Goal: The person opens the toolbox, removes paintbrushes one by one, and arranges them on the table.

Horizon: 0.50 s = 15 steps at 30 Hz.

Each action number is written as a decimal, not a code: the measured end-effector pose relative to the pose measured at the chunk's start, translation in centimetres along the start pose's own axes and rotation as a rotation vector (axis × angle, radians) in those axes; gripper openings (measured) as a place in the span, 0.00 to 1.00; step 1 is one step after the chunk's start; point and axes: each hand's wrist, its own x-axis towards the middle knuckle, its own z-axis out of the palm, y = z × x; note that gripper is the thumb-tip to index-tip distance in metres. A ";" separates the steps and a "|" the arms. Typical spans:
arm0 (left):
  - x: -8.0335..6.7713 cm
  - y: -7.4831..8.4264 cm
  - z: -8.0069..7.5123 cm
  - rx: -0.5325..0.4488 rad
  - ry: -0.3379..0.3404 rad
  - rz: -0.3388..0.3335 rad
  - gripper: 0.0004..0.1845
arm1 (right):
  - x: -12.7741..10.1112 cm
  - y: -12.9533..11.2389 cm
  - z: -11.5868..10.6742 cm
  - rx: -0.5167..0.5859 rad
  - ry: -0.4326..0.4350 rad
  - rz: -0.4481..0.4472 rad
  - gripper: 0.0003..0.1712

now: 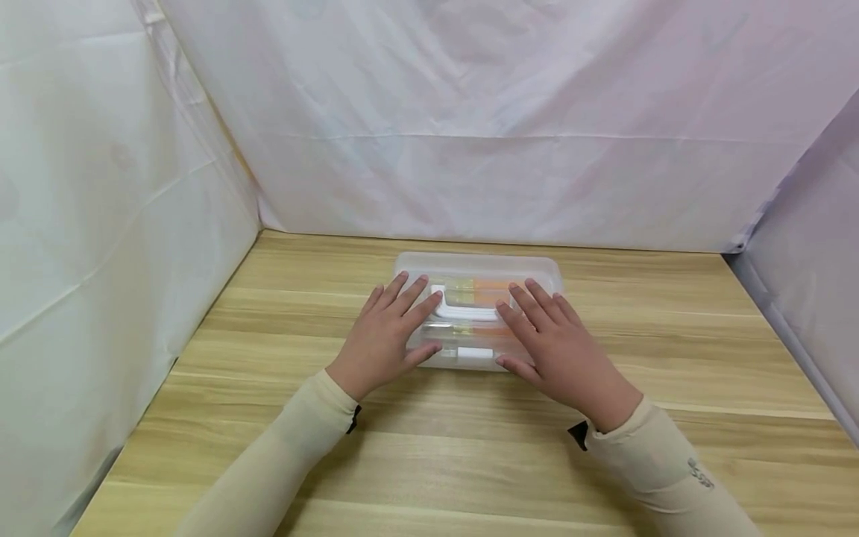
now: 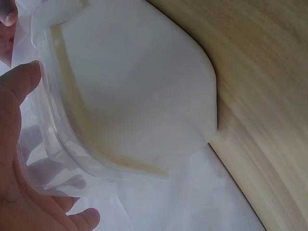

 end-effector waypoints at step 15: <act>1.2 -0.6 0.4 0.118 -0.004 -0.023 0.38 | 1.2 -0.1 1.0 -0.122 0.015 0.009 0.50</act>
